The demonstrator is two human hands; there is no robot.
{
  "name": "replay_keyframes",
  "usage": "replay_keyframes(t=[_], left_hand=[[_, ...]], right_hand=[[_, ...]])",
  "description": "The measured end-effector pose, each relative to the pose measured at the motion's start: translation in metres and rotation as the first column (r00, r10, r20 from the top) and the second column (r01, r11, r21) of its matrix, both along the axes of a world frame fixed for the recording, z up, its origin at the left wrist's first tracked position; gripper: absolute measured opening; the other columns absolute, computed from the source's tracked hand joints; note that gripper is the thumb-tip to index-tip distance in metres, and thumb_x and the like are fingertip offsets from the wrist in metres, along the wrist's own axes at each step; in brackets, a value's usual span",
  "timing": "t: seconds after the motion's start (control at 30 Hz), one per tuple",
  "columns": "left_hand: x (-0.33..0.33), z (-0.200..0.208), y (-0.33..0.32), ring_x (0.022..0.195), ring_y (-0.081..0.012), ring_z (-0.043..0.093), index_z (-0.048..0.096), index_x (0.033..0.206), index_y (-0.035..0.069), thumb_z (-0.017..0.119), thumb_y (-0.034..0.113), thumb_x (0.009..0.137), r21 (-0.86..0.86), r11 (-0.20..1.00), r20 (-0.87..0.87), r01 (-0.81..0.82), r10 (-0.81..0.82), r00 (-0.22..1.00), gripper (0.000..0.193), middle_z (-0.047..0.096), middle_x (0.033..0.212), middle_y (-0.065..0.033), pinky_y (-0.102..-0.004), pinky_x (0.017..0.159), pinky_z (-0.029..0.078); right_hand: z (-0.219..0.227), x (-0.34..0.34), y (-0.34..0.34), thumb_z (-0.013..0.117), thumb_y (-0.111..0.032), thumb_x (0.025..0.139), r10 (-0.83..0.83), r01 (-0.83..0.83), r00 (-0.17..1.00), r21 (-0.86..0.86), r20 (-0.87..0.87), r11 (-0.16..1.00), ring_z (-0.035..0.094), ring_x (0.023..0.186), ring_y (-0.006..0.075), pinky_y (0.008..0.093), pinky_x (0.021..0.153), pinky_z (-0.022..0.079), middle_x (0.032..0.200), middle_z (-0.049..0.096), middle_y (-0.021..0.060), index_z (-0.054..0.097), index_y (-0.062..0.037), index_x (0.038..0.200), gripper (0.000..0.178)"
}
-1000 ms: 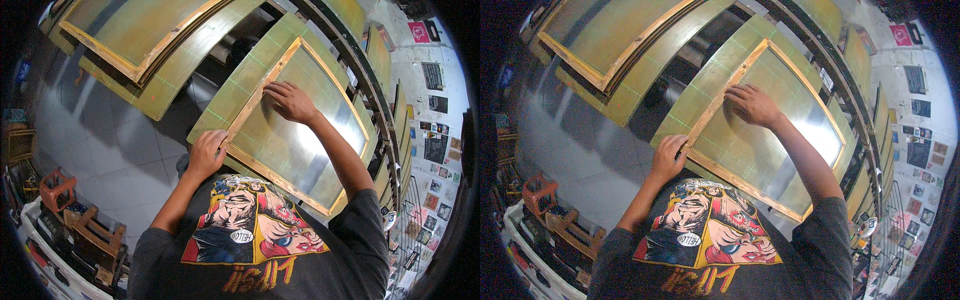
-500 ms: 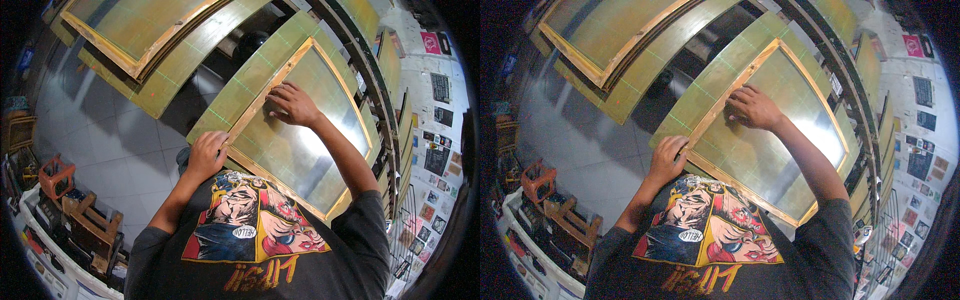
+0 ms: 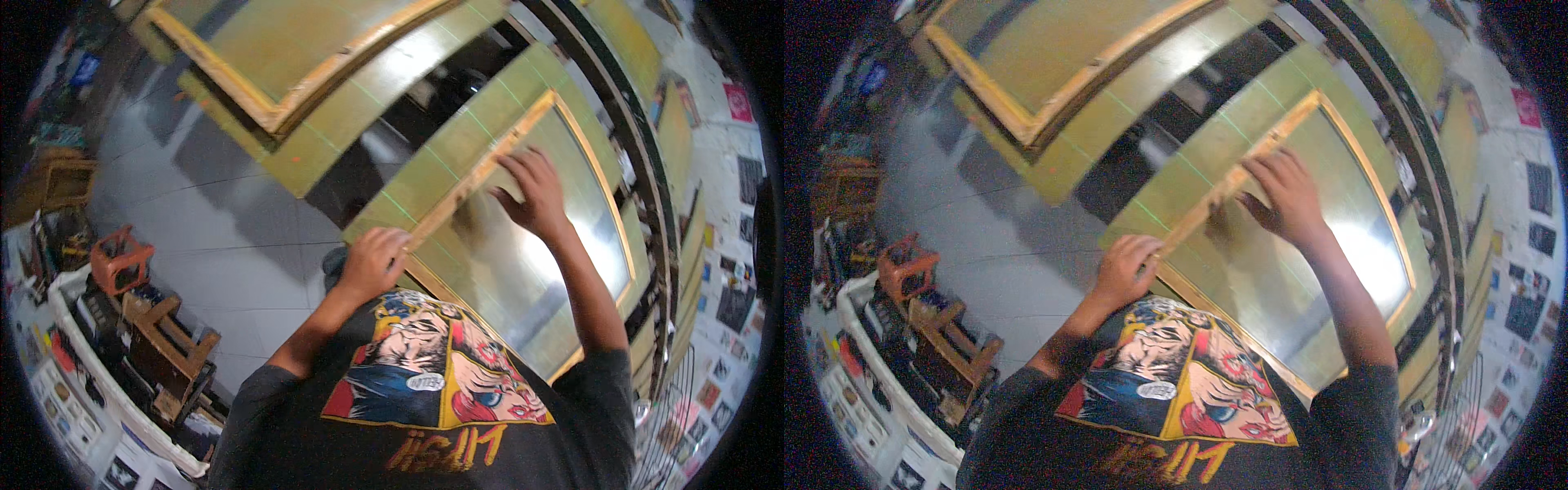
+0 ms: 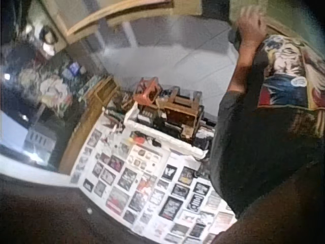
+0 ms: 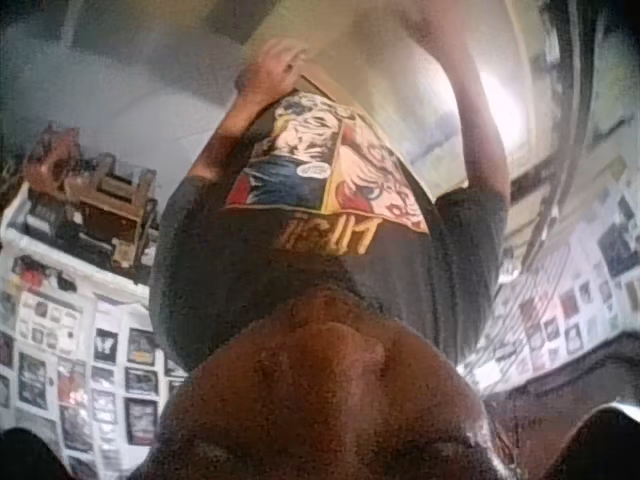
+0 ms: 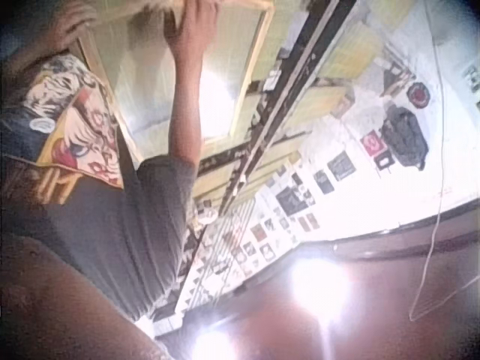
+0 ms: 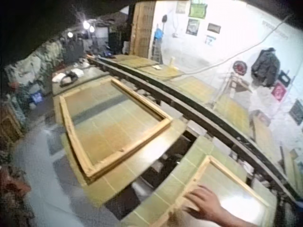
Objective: The person picks up wooden frames, places them on a table, and applies tape to the edges of the mesh by hand.
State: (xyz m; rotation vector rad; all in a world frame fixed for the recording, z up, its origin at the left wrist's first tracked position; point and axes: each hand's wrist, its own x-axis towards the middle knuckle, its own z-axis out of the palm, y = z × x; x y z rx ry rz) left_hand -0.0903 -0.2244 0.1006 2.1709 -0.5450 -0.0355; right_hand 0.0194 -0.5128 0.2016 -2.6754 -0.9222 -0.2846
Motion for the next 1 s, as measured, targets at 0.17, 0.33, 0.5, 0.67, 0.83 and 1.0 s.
replay_keyframes(t=[0.17,0.33,0.5,0.67,0.83,1.0], left_hand=[[-0.002,-0.002,0.003,0.107,-0.0335,0.055,0.06,0.111,0.004,0.061,0.014,0.08,-0.068,0.998,-0.045,-0.013,0.01,0.999,0.032,0.061,0.111,-0.0154,-0.0418,0.094,0.043],[0.004,0.002,0.008,0.102,-0.0328,0.059,0.06,0.111,0.002,0.059,0.014,0.084,-0.233,0.967,-0.167,-0.101,0.063,0.984,0.029,0.061,0.108,-0.0178,-0.0394,0.09,0.046],[-0.023,0.012,0.02,0.091,-0.0264,0.064,0.064,0.1,0.002,0.061,0.016,0.086,-0.192,0.916,-0.233,-0.353,0.307,0.923,0.021,0.066,0.097,-0.0139,-0.0367,0.081,0.049],[-0.082,-0.007,0.097,0.079,-0.0263,0.065,0.062,0.091,0.0,0.061,0.017,0.087,0.0,0.932,-0.376,-0.361,0.335,0.864,0.017,0.065,0.081,-0.0149,-0.0359,0.07,0.049],[-0.162,-0.158,0.239,0.089,-0.0369,0.062,0.062,0.095,0.003,0.058,0.033,0.088,0.406,0.85,-0.483,-0.337,0.512,0.71,0.031,0.066,0.093,-0.018,-0.0427,0.074,0.049],[-0.252,-0.269,0.411,0.113,-0.0353,0.056,0.062,0.114,-0.002,0.061,0.046,0.079,0.661,0.741,-0.668,-0.119,0.653,0.357,0.059,0.058,0.119,-0.0265,-0.0409,0.099,0.041]], right_hand=[[0.035,-0.067,0.033,0.06,-0.004,0.086,-0.4,0.747,0.665,0.569,-0.63,0.344,0.058,0.094,0.0182,0.0329,0.089,0.044,0.101,0.062,0.0113,0.057,0.0015,0.107,0.021],[0.011,-0.138,0.039,0.057,-0.007,0.088,-0.168,0.643,0.758,0.68,-0.63,0.353,0.056,0.08,0.0159,0.0299,0.076,0.046,0.088,0.059,0.0094,0.058,0.0008,0.094,0.01],[0.003,-0.171,0.049,0.066,-0.006,0.082,-0.034,0.784,0.563,0.52,-0.826,0.34,0.06,0.077,0.0166,0.0265,0.071,0.048,0.085,0.063,0.0115,0.061,-0.0006,0.083,0.007],[0.009,-0.167,0.095,0.065,-0.003,0.08,0.029,0.514,0.808,0.729,-0.588,0.451,0.056,0.067,0.0129,0.0222,0.061,0.045,0.076,0.059,0.0076,0.057,-0.0005,0.076,0.009],[0.024,-0.151,0.142,0.065,0.0,0.079,-0.014,0.353,0.896,0.694,-0.443,0.627,0.058,0.077,0.0138,0.0256,0.069,0.047,0.08,0.061,0.0076,0.058,-0.0001,0.083,0.008],[-0.016,-0.127,0.217,0.064,0.002,0.079,-0.012,0.402,0.855,0.648,-0.518,0.647,0.062,0.086,0.0187,0.0305,0.081,0.048,0.09,0.064,0.0088,0.059,0.0,0.086,0.008]])
